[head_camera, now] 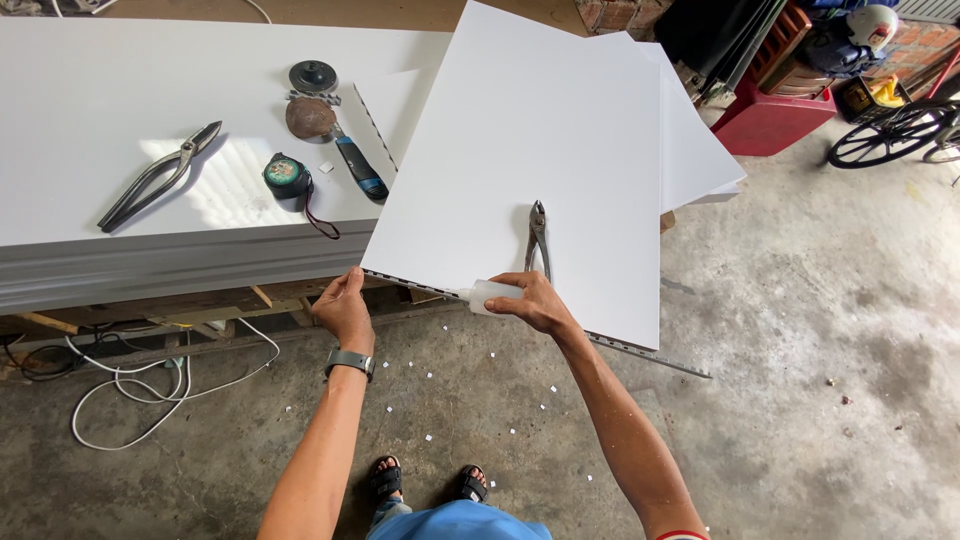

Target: The user is applying glue to the edges of white plastic sheets and then trimming them with a utility knife.

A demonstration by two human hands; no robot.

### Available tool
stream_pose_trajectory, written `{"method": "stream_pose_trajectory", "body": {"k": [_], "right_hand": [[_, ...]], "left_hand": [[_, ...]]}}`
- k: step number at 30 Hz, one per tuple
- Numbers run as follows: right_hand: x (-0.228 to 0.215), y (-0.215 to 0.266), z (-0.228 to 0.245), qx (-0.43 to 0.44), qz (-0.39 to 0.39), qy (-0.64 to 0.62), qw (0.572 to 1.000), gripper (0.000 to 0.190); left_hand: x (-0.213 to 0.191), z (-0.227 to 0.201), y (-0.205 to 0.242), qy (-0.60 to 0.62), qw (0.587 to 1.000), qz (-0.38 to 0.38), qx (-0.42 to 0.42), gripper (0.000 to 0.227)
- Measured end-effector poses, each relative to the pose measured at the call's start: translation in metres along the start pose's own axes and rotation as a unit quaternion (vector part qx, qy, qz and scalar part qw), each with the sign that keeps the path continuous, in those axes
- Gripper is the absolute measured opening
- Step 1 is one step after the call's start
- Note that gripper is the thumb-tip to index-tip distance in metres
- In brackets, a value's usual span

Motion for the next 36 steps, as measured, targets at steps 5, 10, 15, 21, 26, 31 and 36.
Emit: {"method": "stream_pose_trajectory", "body": {"k": [5,10,15,21,26,31,36], "right_hand": [[-0.001,-0.002,-0.008,-0.002,-0.009,0.01,1.0,0.083],[-0.004,-0.001,-0.011,0.0,-0.012,0.008,1.0,0.083],[-0.004,0.003,-0.009,-0.006,-0.014,0.001,1.0,0.082],[-0.01,0.007,-0.012,-0.014,-0.008,0.008,1.0,0.082],[-0.018,0.018,-0.01,-0.005,-0.014,0.012,1.0,0.081],[-0.024,0.021,-0.016,0.007,-0.024,0.001,1.0,0.081],[-0.023,0.019,-0.02,0.006,-0.032,0.023,0.999,0.081]], "left_hand": [[-0.001,0.004,-0.001,0.0,1.0,-0.003,-0.001,0.01],[0.0,0.002,-0.001,0.009,1.0,-0.009,-0.022,0.01],[-0.001,-0.002,0.001,0.008,1.0,-0.001,-0.008,0.009],[0.0,0.004,-0.001,0.024,1.0,0.0,-0.004,0.008],[0.001,-0.007,0.001,-0.002,1.0,-0.003,-0.014,0.007],[-0.001,0.002,-0.001,0.005,1.0,0.0,-0.01,0.006],[0.0,0.004,-0.002,0.015,1.0,-0.008,-0.007,0.006]]}}
Point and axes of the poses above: each hand's wrist, its own y-axis away from the middle knuckle, its own x-axis out of the palm, z = x × y, the point moved 3 cm from there along -y, towards the middle knuckle, and after that the axes turned 15 degrees about x, right-handed, at the moved point
